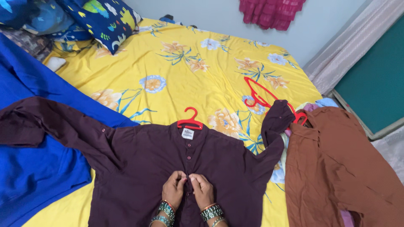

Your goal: The person places a maroon shirt on a red hanger, buttons it, and smooths it out. They then pick up a black shirt, lay it flat on the bed, and smooth it out.

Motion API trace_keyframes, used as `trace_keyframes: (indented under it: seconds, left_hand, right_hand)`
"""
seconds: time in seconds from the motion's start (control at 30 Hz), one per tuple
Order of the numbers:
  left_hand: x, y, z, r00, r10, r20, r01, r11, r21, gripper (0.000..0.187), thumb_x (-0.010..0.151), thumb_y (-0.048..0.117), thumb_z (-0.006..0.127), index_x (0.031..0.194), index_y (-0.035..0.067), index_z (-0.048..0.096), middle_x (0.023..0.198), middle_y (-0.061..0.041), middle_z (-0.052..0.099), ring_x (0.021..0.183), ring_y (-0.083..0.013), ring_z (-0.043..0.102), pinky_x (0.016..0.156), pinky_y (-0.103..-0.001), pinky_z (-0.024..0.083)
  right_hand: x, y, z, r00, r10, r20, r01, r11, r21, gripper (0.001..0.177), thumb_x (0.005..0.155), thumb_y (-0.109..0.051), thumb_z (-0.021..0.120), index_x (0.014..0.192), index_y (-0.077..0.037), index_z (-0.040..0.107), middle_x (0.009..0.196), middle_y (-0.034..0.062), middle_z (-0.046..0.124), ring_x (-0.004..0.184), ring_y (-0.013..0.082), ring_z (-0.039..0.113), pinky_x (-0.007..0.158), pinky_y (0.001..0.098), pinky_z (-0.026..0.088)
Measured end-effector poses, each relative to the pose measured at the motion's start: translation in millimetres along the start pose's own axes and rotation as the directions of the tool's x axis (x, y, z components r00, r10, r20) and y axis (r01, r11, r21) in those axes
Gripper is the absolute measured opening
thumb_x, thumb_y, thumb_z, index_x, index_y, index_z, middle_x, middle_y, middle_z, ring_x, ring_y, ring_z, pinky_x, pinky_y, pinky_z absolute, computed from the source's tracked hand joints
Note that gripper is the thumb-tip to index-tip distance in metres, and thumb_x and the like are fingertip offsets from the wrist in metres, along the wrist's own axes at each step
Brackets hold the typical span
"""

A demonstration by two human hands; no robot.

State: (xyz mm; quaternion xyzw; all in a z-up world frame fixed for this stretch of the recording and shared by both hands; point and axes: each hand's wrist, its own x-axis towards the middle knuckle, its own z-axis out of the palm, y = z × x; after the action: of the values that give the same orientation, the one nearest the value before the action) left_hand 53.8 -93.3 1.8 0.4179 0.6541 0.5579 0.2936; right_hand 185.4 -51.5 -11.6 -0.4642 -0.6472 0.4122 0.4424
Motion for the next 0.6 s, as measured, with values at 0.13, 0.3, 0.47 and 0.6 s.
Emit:
trace_keyframes:
  seconds: [0.13, 0.3, 0.47, 0.6]
  left_hand:
    - [-3.8, -1.0, -0.7, 1.0, -0.014, -0.01, 0.014, 1.0, -0.027, 0.011, 0.088, 0.012, 0.068, 0.099, 0.008, 0.067, 0.078, -0.003, 0.074, 0.06, -0.0106, 0.063, 0.06, -0.028, 0.053]
    - [-2.8, -0.5, -2.5, 0.999, -0.042, 0.034, 0.043, 0.999, -0.018, 0.013, 0.09, 0.016, 0.071, 0.101, 0.009, 0.072, 0.074, -0.005, 0.073, 0.056, -0.0098, 0.06, 0.056, -0.027, 0.051]
    - [-4.1, 1.6, -0.7, 0.997, 0.08, -0.02, -0.079, 0.996, 0.05, 0.022, 0.082, 0.022, 0.079, 0.095, 0.007, 0.071, 0.08, -0.004, 0.074, 0.053, -0.0122, 0.065, 0.052, -0.029, 0.053]
    - [-5.5, -3.3, 3.6, 0.994, 0.075, -0.079, -0.073, 0.997, 0.025, 0.018, 0.085, 0.022, 0.075, 0.095, 0.007, 0.072, 0.079, -0.005, 0.077, 0.055, -0.0125, 0.07, 0.054, -0.029, 0.056]
  right_hand:
    - [-2.6, 0.9, -2.0, 0.999, 0.039, 0.029, -0.04, 0.998, 0.056, 0.016, 0.095, -0.011, 0.065, 0.106, -0.006, 0.075, 0.095, -0.0016, 0.076, 0.067, 0.0044, 0.066, 0.054, 0.0221, 0.056]
    - [-3.0, 0.2, 0.5, 0.993, 0.101, 0.054, -0.104, 0.994, 0.042, 0.015, 0.091, -0.007, 0.071, 0.105, -0.006, 0.074, 0.082, 0.0009, 0.075, 0.065, 0.003, 0.065, 0.054, 0.022, 0.056]
    - [-3.2, 1.6, 1.8, 0.996, 0.071, 0.05, -0.072, 0.997, 0.013, 0.016, 0.089, -0.004, 0.07, 0.104, -0.006, 0.072, 0.077, 0.0018, 0.075, 0.062, 0.005, 0.066, 0.056, 0.0225, 0.056]
    - [-1.0, 4.2, 3.8, 0.999, -0.036, 0.023, 0.037, 0.999, -0.007, 0.014, 0.087, -0.005, 0.074, 0.101, -0.004, 0.072, 0.084, 0.0008, 0.078, 0.07, 0.0036, 0.071, 0.061, 0.022, 0.06]
